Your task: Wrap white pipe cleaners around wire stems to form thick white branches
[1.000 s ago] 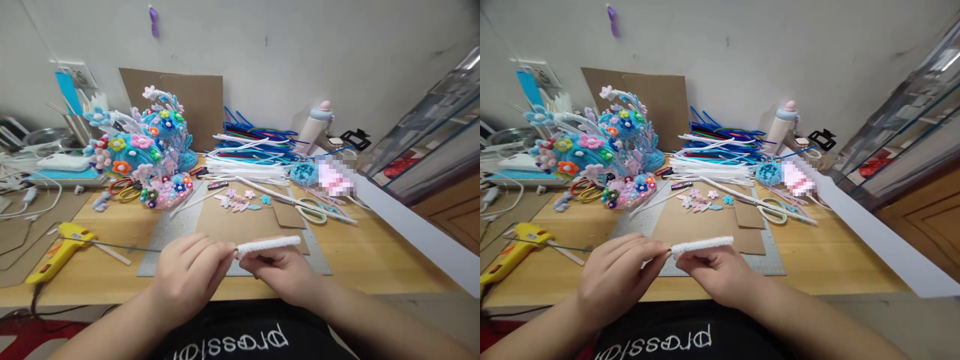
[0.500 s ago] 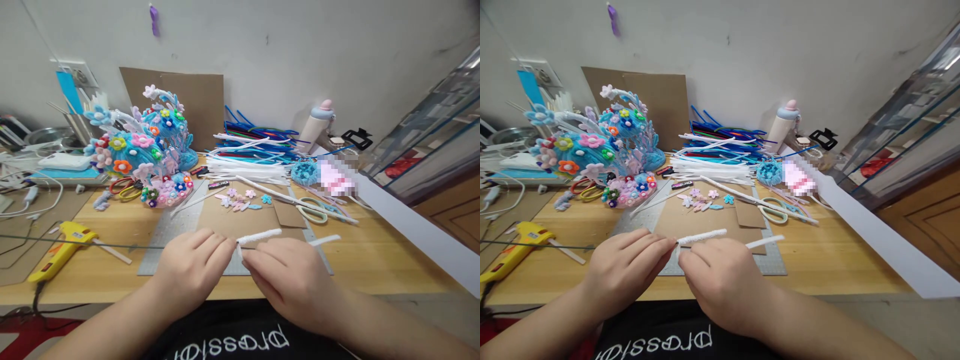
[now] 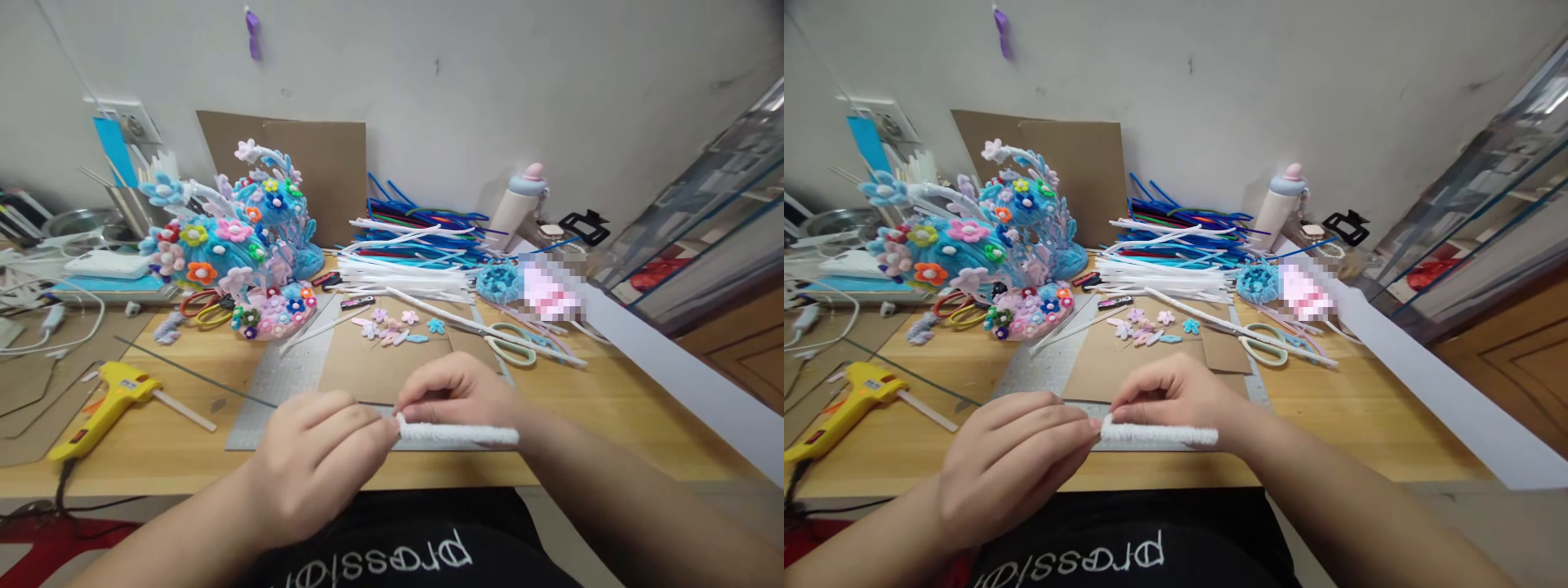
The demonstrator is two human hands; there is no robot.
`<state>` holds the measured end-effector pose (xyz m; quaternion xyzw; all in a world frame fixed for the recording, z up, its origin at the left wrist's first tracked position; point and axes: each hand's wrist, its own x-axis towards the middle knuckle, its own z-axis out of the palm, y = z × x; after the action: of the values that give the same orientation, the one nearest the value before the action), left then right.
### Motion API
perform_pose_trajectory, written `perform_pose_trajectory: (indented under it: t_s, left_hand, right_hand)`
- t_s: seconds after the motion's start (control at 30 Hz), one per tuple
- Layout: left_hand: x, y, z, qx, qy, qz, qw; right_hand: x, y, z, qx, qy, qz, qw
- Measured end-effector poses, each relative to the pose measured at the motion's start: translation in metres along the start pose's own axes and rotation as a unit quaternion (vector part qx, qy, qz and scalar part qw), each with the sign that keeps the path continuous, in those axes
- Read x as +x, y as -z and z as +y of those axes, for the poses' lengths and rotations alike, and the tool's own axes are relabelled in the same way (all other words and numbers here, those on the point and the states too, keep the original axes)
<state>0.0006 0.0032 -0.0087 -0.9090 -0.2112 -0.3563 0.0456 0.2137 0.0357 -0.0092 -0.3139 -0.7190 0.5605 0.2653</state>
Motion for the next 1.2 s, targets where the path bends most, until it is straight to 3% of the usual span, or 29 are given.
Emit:
perform_pose_trajectory:
  t_s: [0.07, 0.13, 0.27, 0.5, 0.6, 0.67, 0.8, 0.9, 1.03, 1.13, 1.2]
  left_hand:
    - [-0.002, -0.004, -0.002, 0.001, 0.024, 0.018, 1.000]
    - [-0.004, -0.009, -0.004, 0.015, 0.044, 0.027, 0.999]
    - [-0.005, -0.015, -0.007, 0.052, 0.090, 0.004, 0.995]
    - [0.000, -0.018, -0.007, 0.096, 0.115, -0.016, 0.989]
    - [-0.001, -0.019, -0.008, 0.120, 0.088, -0.042, 0.988]
    - [-0.003, -0.018, -0.008, 0.129, 0.058, -0.065, 0.988]
    - [-0.003, -0.013, -0.005, 0.128, 0.001, -0.074, 0.989]
    - [-0.002, -0.010, -0.002, 0.099, -0.013, -0.053, 0.994]
    - [-0.003, -0.007, 0.001, 0.057, -0.011, -0.019, 0.998]
    - [-0.003, -0.006, 0.000, 0.042, 0.020, 0.016, 0.999]
    - [-0.002, -0.007, -0.001, 0.043, 0.047, 0.035, 0.997]
  right_hand:
    - [-0.002, -0.014, 0.010, 0.049, -0.034, 0.019, 0.998]
    - [-0.007, -0.027, 0.016, 0.034, -0.046, 0.073, 0.996]
    - [-0.019, -0.039, 0.019, -0.159, 0.041, 0.166, 0.972]
    - [-0.025, -0.042, 0.012, -0.430, 0.115, 0.165, 0.880]
    - [-0.026, -0.044, 0.004, -0.489, 0.152, 0.159, 0.844]
    - [-0.026, -0.039, -0.003, -0.495, 0.168, 0.163, 0.837]
    - [-0.017, -0.014, -0.017, -0.463, 0.163, 0.159, 0.857]
    - [-0.004, 0.005, -0.022, -0.379, 0.120, 0.103, 0.912]
    - [0.011, 0.018, -0.013, -0.152, 0.019, -0.013, 0.988]
    - [0.013, 0.012, 0.003, -0.013, -0.013, -0.066, 0.998]
    - [0.010, 0.001, 0.014, 0.060, -0.010, -0.058, 0.996]
